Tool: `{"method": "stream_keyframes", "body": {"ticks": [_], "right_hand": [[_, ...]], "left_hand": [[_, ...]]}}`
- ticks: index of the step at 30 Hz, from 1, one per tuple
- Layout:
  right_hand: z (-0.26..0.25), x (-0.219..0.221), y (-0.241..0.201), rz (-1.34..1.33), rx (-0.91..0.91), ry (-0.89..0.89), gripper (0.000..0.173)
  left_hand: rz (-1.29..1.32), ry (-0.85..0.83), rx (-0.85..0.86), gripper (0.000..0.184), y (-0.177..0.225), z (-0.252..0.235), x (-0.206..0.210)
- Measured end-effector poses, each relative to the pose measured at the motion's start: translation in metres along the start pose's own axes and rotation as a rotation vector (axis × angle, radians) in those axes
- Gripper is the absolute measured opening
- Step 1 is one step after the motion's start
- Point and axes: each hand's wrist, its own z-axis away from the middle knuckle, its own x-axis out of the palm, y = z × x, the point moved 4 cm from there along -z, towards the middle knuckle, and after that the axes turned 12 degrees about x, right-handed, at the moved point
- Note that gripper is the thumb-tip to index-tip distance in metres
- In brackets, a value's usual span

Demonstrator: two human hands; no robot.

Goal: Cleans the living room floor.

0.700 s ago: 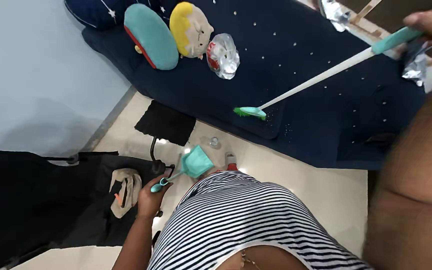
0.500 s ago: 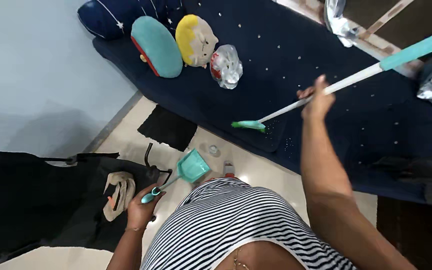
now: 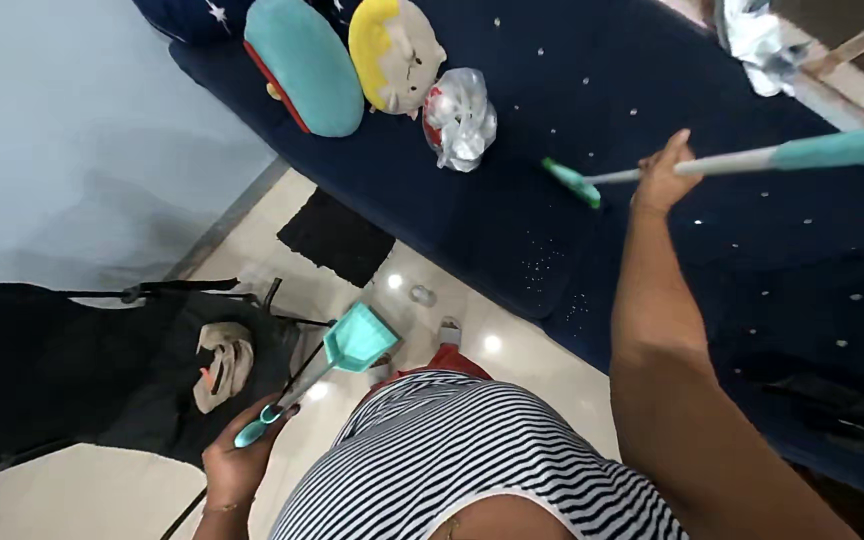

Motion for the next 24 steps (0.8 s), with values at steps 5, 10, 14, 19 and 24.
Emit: {"method": "stream_keyframes", "body": {"ticks": [5, 10, 14, 19, 24], "right_hand": [[0.045, -0.057, -0.021, 0.053, 0.310, 0.069, 0.037], [0.042, -0.083, -0.099, -0.031, 0.231, 0.088, 0.039], [0.004, -0.075, -0.114, -0.124, 0.061, 0.059, 0.045], [0.000, -0.084, -0.006, -0.162, 0.121, 0.115, 0.045], [0.085, -0.108, -0.030, -0.076, 0.374, 0.090, 0.043]], "left_hand": [[0.011, 0.023, -0.028, 0.040, 0.005, 0.000, 0.000], [0.009, -0.008, -0.051, 0.039, 0.010, -0.015, 0.005], [-0.006, -0.056, -0.048, 0.039, 0.017, -0.030, 0.009], [0.010, -0.090, -0.025, 0.041, 0.023, -0.049, 0.014], [0.024, -0.091, -0.046, 0.041, 0.013, -0.058, 0.012]]}}
